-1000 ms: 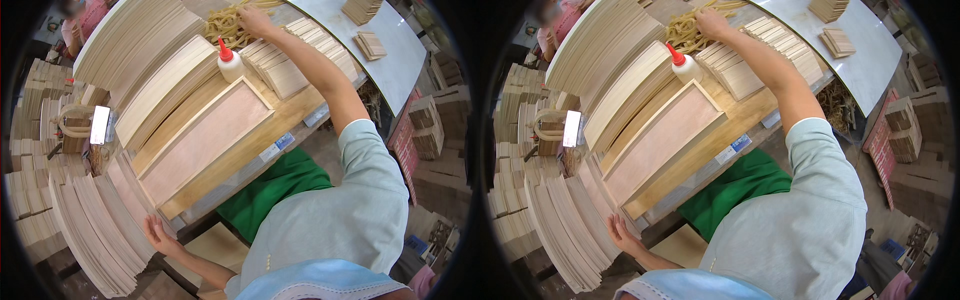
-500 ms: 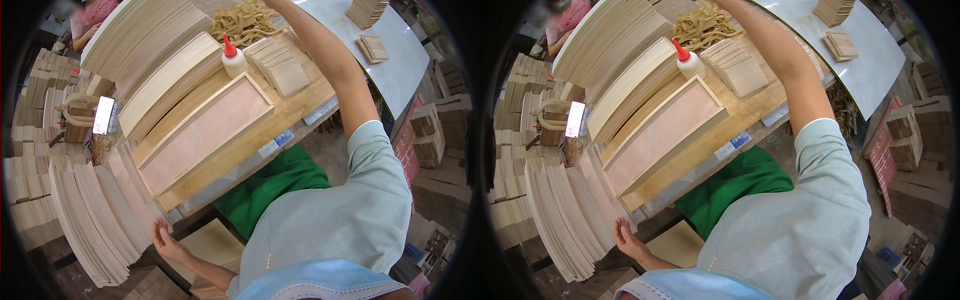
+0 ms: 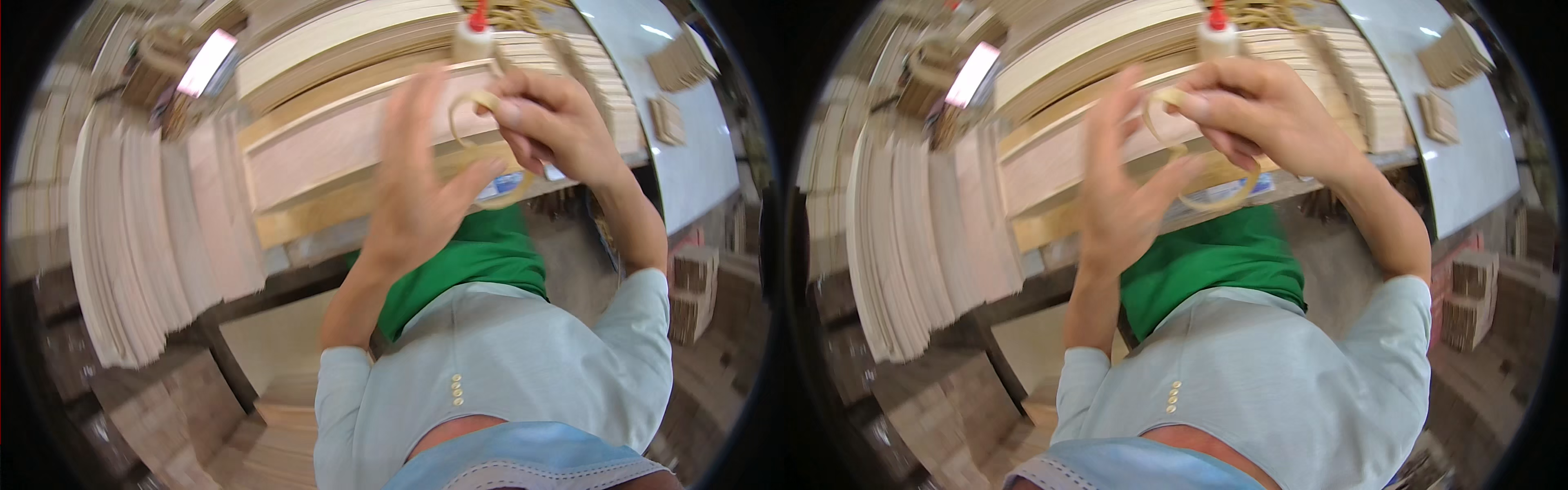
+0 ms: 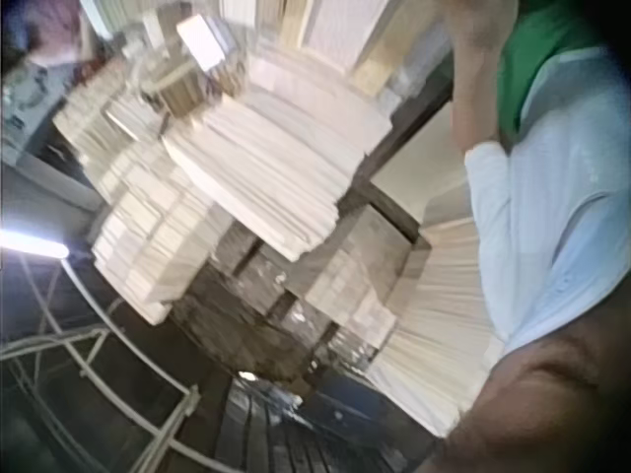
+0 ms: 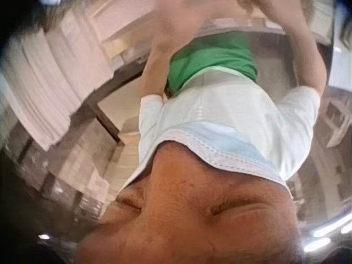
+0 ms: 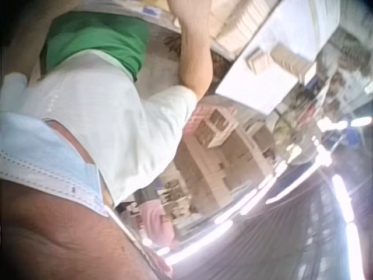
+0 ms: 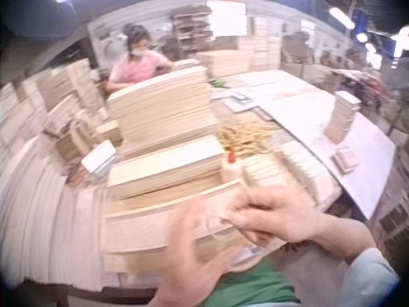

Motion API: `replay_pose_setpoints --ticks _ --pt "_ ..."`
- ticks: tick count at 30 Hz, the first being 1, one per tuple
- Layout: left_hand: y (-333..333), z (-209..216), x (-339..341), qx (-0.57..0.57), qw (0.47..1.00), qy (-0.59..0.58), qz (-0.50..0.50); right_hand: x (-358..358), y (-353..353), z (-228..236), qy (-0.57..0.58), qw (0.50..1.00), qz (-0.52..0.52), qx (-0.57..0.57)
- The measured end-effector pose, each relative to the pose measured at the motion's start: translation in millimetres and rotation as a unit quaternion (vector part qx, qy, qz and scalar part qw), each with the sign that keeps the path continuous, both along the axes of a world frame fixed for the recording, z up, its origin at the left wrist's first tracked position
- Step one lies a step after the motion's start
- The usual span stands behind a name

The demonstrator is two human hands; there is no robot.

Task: Gluing and assembling thin wooden sheets to form rectangular boxes at a manufacturing workbench.

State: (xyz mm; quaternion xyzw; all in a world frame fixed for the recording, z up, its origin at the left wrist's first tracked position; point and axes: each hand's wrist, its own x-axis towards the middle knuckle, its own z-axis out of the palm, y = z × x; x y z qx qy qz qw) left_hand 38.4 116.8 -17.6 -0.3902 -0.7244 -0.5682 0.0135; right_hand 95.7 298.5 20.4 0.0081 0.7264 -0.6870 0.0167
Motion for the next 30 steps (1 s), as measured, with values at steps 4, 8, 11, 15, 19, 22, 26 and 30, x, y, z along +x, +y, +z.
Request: replay_pose_setpoints --ticks 4,8,11,15,19,22,26,30 --pt "-22.1 -19.6 -11.2 0.115 0.862 -0.465 -0.166 6.0 -3.8 -18.1 -0.074 0.988 0.024 -0.132" --pt "-98.1 -42.7 -32.5 0.250 0.850 -0.419 -0.201 14.3 26.2 -45.1 -0.044 0.994 0.065 0.078" --pt "-170.7 -30.7 -53.4 0.057 0.937 -0.338 0.062 17.7 76.6 -54.9 -0.030 0.978 -0.005 0.205" --pt "-233.3 -31.6 -93.8 -0.014 0.934 -0.319 0.159 -6.4 81.6 -65.5 -0.073 0.969 -0.125 0.202" --pt "-227.7 -37.0 -115.1 -0.089 0.933 -0.332 0.108 -22.6 88.2 -80.6 -0.105 0.962 -0.128 0.218" --pt "-225.7 -43.4 -129.3 -0.111 0.927 -0.347 0.093 -27.1 94.8 -86.7 -0.157 0.967 -0.078 0.185" --pt "-221.7 -43.2 -138.8 -0.123 0.916 -0.375 0.074 -35.0 96.8 -92.0 -0.165 0.971 -0.057 0.163" --pt "-211.4 -48.0 -150.1 -0.094 0.910 -0.404 0.024 -37.6 98.0 -92.9 -0.157 0.980 -0.034 0.117"
